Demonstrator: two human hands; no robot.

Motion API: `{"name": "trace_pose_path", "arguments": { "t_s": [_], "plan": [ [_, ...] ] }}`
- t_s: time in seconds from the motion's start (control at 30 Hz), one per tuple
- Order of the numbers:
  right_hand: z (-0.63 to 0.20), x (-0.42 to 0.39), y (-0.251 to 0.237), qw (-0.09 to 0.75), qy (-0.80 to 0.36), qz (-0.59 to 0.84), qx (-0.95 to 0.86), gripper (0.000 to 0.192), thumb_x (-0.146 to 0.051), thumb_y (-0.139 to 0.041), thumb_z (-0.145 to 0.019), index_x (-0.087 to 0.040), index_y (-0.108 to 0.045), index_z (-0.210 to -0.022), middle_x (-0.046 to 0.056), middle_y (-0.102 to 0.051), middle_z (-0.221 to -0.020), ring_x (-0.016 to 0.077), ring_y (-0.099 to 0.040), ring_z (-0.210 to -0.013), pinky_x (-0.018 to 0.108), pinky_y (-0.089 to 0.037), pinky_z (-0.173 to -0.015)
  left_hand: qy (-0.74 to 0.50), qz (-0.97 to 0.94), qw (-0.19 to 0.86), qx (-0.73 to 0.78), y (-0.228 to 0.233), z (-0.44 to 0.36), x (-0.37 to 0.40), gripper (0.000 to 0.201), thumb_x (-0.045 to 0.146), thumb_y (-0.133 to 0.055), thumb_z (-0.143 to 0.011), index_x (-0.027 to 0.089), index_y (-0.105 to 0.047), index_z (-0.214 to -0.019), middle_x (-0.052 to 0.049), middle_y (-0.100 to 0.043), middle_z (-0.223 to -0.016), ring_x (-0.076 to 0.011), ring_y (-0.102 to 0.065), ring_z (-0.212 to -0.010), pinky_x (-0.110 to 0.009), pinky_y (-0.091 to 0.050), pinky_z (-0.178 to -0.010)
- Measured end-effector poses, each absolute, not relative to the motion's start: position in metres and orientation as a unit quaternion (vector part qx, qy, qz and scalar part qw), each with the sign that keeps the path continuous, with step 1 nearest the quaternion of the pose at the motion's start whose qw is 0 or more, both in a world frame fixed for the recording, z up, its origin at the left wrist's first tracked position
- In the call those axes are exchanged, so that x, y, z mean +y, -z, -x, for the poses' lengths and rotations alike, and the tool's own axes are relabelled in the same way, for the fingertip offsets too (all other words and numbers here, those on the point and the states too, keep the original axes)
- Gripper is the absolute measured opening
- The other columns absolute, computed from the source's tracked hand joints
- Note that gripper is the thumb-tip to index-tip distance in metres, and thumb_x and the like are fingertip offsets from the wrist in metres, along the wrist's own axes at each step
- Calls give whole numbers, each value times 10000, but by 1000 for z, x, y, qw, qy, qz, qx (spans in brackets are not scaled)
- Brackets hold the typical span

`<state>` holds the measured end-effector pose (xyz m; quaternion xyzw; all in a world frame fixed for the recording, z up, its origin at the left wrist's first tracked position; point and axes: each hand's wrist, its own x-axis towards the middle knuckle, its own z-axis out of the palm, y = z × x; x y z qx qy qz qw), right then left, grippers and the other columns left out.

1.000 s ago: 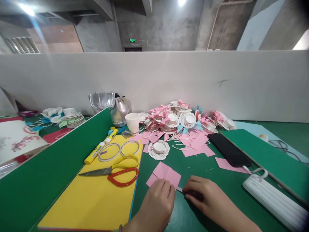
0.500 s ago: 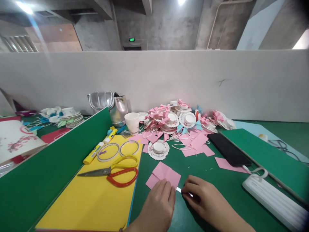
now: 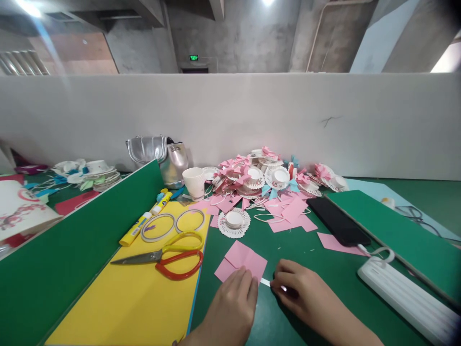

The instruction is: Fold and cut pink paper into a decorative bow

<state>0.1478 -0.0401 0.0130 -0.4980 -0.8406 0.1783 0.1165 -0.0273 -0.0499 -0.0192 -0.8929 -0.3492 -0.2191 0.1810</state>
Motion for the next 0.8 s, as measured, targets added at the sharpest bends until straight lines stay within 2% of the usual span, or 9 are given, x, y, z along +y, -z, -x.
{"name": "trace_pose_path", "arguments": {
  "t_s": [0.27, 0.6, 0.8],
  "plan": [
    [-149, -40, -14, 97, -164, 498, -846, 241, -90, -433, -798, -186, -606, -661, 33, -568, -752, 129, -562, -633, 208, -413, -581, 228, 892, 174, -350, 15, 26, -49, 267, 19, -272, -845, 75, -533, -863, -116, -606, -724, -210, -606, -686, -332, -521, -616],
    [-150, -39, -6, 170, -157, 475, -849, 242, -141, -425, -822, -202, -626, -702, 35, -570, -750, 133, -560, -639, 212, -423, -586, 237, 887, 186, -351, 16, 26, -49, 277, 26, -270, -841, 78, -542, -829, -103, -600, -701, -198, -601, -653, -301, -521, -560],
    [-147, -38, -5, 140, -151, 488, -848, 209, -102, -450, -806, -184, -620, -717, 43, -579, -772, 142, -565, -658, 223, -436, -593, 239, 891, 181, -341, 15, 26, -49, 272, 14, -287, -822, 61, -555, -828, -111, -600, -702, -199, -600, -646, -307, -528, -553]
  ]
}}
